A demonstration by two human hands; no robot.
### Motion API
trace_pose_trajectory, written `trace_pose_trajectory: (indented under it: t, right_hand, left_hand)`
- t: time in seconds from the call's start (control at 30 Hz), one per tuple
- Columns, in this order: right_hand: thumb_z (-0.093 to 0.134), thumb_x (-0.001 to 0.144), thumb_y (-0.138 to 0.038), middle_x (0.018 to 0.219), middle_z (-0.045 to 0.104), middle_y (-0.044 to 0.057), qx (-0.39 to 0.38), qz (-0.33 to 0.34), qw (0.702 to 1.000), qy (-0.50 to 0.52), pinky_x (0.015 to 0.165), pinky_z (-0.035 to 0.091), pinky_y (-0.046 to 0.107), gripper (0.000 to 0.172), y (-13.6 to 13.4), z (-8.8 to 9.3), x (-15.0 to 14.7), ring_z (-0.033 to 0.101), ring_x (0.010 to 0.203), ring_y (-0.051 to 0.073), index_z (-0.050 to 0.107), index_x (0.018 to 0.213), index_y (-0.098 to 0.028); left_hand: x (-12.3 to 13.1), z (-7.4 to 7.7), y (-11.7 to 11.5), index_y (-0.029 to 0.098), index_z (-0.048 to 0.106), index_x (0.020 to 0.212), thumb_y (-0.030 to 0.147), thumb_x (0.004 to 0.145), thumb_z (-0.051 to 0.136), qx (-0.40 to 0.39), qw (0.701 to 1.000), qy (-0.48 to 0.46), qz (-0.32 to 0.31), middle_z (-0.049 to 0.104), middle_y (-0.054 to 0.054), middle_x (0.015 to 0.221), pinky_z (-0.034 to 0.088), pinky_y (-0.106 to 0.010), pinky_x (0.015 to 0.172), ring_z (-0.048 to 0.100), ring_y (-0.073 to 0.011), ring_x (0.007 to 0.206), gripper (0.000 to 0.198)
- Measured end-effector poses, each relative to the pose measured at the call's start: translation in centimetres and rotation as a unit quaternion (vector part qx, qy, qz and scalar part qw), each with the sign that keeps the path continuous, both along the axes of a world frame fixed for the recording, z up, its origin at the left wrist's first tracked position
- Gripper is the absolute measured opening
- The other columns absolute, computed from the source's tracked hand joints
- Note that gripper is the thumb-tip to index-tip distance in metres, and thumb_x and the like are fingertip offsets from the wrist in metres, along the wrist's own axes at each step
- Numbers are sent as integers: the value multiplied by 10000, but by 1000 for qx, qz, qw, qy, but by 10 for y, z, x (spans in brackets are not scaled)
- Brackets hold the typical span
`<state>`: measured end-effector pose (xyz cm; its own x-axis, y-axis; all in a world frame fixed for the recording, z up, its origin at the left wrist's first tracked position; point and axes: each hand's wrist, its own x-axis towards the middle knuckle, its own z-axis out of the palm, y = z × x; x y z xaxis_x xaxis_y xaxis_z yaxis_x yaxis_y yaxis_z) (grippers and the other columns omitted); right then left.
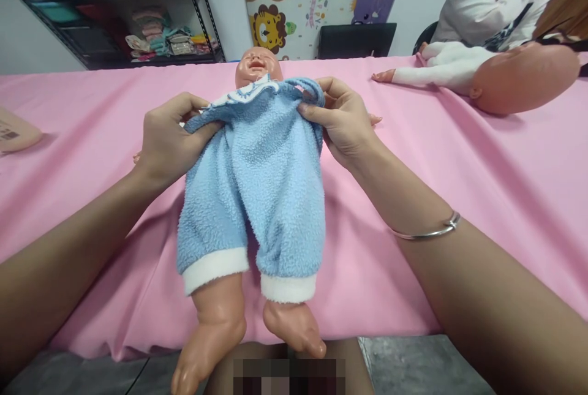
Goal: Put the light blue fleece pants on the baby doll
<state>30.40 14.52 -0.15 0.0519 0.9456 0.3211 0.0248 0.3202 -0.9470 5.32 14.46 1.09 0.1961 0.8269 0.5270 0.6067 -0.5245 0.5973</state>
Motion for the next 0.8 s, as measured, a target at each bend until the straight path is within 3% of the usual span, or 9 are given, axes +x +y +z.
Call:
trace_pose_trajectory:
  t: [0.1, 0.17, 0.33, 0.4, 0.47, 0.57, 0.63, 0.7, 0.8]
  right_hand:
    - [756, 725, -258, 835, 594, 15, 35, -16, 999, -12, 843, 517, 317, 282, -4, 2, -5, 598, 895, 173, 483, 765, -198]
    - [741, 730, -242, 771, 563, 16, 41, -20, 999, -28, 799, 514, 302, 302, -9, 6, -9, 577, 827, 164, 442, 718, -200]
    - [723, 679, -140, 755, 554, -9, 63, 70, 995, -38, 729, 482, 266, 264, -19, 12, -17, 535, 732, 124, 484, 774, -203]
    - [761, 670, -145, 796, 587, -3, 51, 73, 993, -82, 782, 490, 285, 288, -20, 11, -19, 559, 774, 138, 543, 849, -205]
    - [772, 679, -158, 790, 599, 9, 35, 47, 988, -145, 828, 495, 310, 237, -19, 10, -20, 577, 815, 163, 587, 824, -188]
    - [714, 715, -150, 745, 590, 15, 41, 12, 984, -176, 837, 496, 328, 93, -17, 9, -19, 579, 822, 180, 623, 723, -166]
    - [692, 701, -111, 726, 582, 7, 50, 11, 991, -120, 819, 493, 317, 77, -15, 10, -18, 566, 779, 162, 641, 711, -168]
    - [673, 685, -69, 727, 580, 0, 42, 20, 998, -39, 816, 489, 306, 109, -14, 10, -15, 552, 741, 137, 637, 696, -170]
    - [623, 717, -51, 764, 590, -4, 10, 26, 1000, 11, 868, 487, 317, 126, -11, 10, -11, 585, 802, 138, 605, 689, -173]
  left_hand:
    - [3, -1, -4, 264, 597, 809, 289, 806, 650, 26, 1000, 3, 4, 611, -32, 1055, 453, -412, 957, 540, -269, 1080, 58]
    - [6, -2, -7, 255, 524, 725, 243, 805, 620, 54, 998, -10, -17, 593, -29, 1049, 449, -419, 949, 529, -255, 1063, 125]
    - [14, -2, -15, 239, 383, 706, 129, 804, 554, 70, 995, -67, -20, 496, -4, 762, 418, -373, 744, 484, -180, 761, 226]
    - [14, 1, -14, 244, 415, 782, 159, 806, 588, 42, 996, -81, -5, 494, 9, 760, 402, -363, 729, 478, -172, 738, 194]
    - [13, 4, -10, 234, 461, 823, 252, 790, 648, -35, 995, -91, -15, 534, 0, 808, 421, -382, 775, 529, -197, 810, 190]
    - [7, 12, -4, 200, 542, 794, 289, 766, 599, -193, 963, -157, -107, 602, -32, 879, 464, -435, 877, 584, -293, 1049, 110]
    - [3, 17, -2, 191, 589, 824, 252, 745, 530, -263, 914, -235, -199, 639, -35, 934, 477, -439, 932, 547, -318, 1199, 116]
    - [-2, 21, -2, 203, 614, 898, 236, 717, 539, -287, 874, -302, -249, 659, -29, 968, 487, -406, 949, 534, -301, 1241, 199]
    - [-10, 21, 0, 248, 619, 1013, 226, 667, 708, -268, 880, -324, -221, 671, 3, 974, 523, -328, 842, 628, -247, 1057, 358]
